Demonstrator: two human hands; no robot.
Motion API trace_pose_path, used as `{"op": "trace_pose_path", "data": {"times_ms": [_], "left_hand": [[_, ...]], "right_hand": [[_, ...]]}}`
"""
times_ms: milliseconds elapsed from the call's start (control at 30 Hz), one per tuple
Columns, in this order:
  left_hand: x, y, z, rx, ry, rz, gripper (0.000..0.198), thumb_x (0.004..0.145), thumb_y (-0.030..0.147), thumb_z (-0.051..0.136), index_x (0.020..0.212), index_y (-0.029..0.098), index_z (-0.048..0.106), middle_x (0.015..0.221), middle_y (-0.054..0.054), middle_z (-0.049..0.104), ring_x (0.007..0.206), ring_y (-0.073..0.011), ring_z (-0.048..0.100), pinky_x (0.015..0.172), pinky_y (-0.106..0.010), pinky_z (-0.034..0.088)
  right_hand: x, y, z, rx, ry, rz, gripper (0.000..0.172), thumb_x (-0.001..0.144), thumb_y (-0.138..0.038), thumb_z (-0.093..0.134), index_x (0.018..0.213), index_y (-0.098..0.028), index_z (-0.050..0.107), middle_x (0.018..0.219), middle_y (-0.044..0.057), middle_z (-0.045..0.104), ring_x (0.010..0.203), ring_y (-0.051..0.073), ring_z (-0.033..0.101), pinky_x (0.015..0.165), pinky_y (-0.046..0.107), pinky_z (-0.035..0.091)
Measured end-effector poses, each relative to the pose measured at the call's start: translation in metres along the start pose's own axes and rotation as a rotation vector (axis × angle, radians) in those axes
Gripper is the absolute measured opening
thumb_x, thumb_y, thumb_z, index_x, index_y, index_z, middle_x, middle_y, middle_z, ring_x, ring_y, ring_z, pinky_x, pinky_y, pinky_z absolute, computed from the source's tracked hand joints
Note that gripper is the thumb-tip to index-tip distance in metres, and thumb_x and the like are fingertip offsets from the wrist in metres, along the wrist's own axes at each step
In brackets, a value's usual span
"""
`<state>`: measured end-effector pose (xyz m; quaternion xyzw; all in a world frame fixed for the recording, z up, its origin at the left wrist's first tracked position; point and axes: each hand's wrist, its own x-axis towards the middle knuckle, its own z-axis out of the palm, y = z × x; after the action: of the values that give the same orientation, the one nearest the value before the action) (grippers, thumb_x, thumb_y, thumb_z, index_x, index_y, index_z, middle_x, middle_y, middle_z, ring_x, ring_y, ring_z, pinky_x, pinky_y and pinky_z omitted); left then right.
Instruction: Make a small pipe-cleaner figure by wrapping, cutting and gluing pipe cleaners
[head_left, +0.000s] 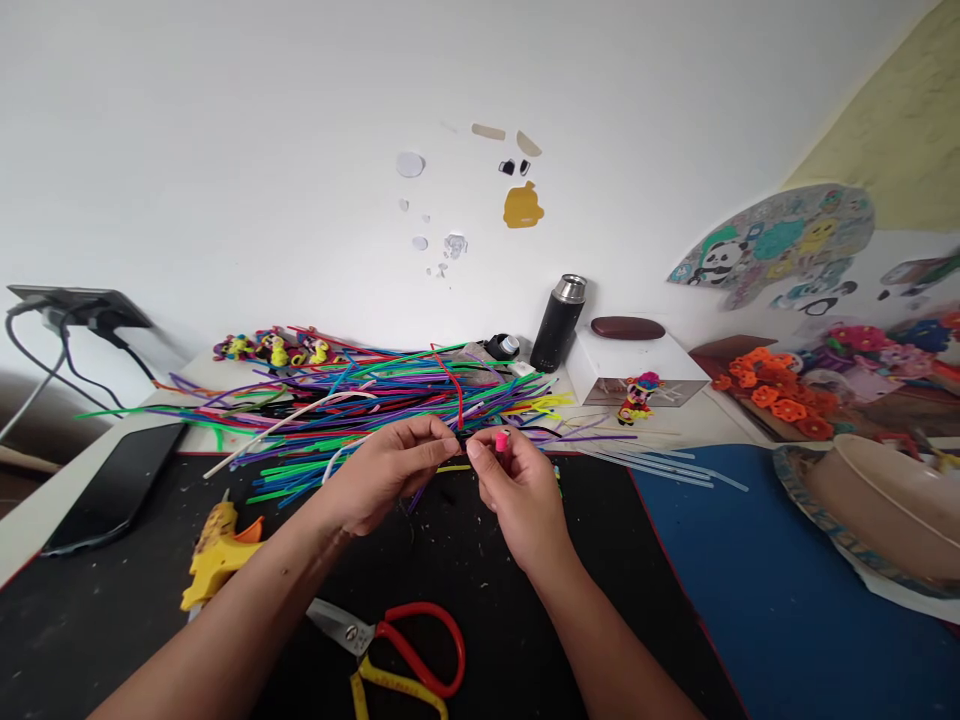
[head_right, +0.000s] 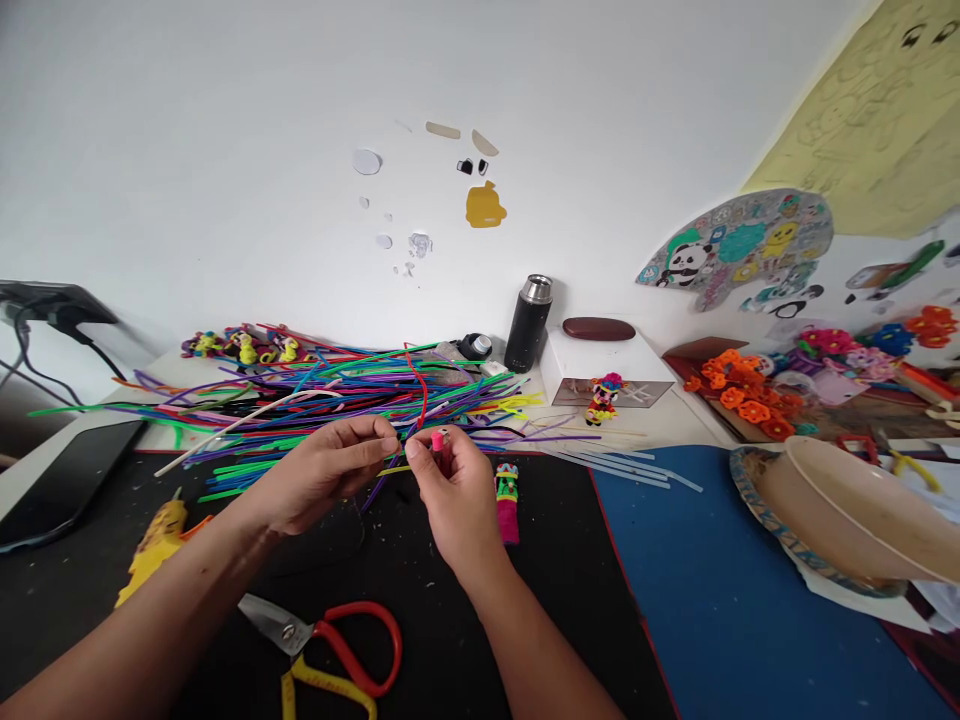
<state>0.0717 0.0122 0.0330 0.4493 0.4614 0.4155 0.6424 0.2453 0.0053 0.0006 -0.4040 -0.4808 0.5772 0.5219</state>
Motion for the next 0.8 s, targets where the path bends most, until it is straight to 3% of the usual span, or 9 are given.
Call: {"op": "trace_pose_path", "data": {"times_ms": [233,500,667,800], "left_hand": [[0.0,-0.002,0.0,0.025,-0.02,-0.012,0.046,0.074,0.057,0.092,0.081,0.017,0.07,0.055,0.01,0.041,0.048,-0.0065,0.026,0.045,-0.021,0.016],[0.001,-0.007,-0.006,0.105,-0.002,0.048,0.048,0.081,0.063,0.085,0.082,0.017,0.071,0.067,0.005,0.047,0.056,-0.009,0.032,0.052,-0.022,0.023],[-0.003,-0.001,-0.004,0.203,-0.028,0.074,0.054,0.083,0.07,0.079,0.081,0.017,0.071,0.065,0.006,0.041,0.057,-0.0098,0.028,0.052,-0.023,0.021],[-0.004,0.005,-0.003,0.256,-0.036,0.099,0.053,0.085,0.07,0.077,0.082,0.017,0.072,0.064,0.006,0.043,0.057,-0.0105,0.031,0.052,-0.023,0.024]], "right_hand": [[-0.005,-0.005,0.002,-0.239,0.072,-0.155,0.026,0.094,-0.044,0.07,0.095,-0.018,0.072,0.072,-0.002,0.059,0.059,0.012,0.045,0.054,0.025,0.037],[-0.006,-0.001,0.002,-0.369,0.053,-0.234,0.021,0.096,-0.04,0.069,0.1,-0.019,0.073,0.067,-0.003,0.059,0.055,0.012,0.048,0.053,0.025,0.038],[-0.006,-0.003,0.003,-0.307,0.067,-0.201,0.023,0.095,-0.042,0.07,0.094,-0.02,0.072,0.07,-0.002,0.06,0.058,0.013,0.048,0.055,0.025,0.039],[-0.003,-0.002,0.001,-0.144,0.037,-0.1,0.029,0.093,-0.048,0.073,0.091,-0.02,0.07,0.067,-0.004,0.05,0.055,0.011,0.038,0.051,0.025,0.031]]}}
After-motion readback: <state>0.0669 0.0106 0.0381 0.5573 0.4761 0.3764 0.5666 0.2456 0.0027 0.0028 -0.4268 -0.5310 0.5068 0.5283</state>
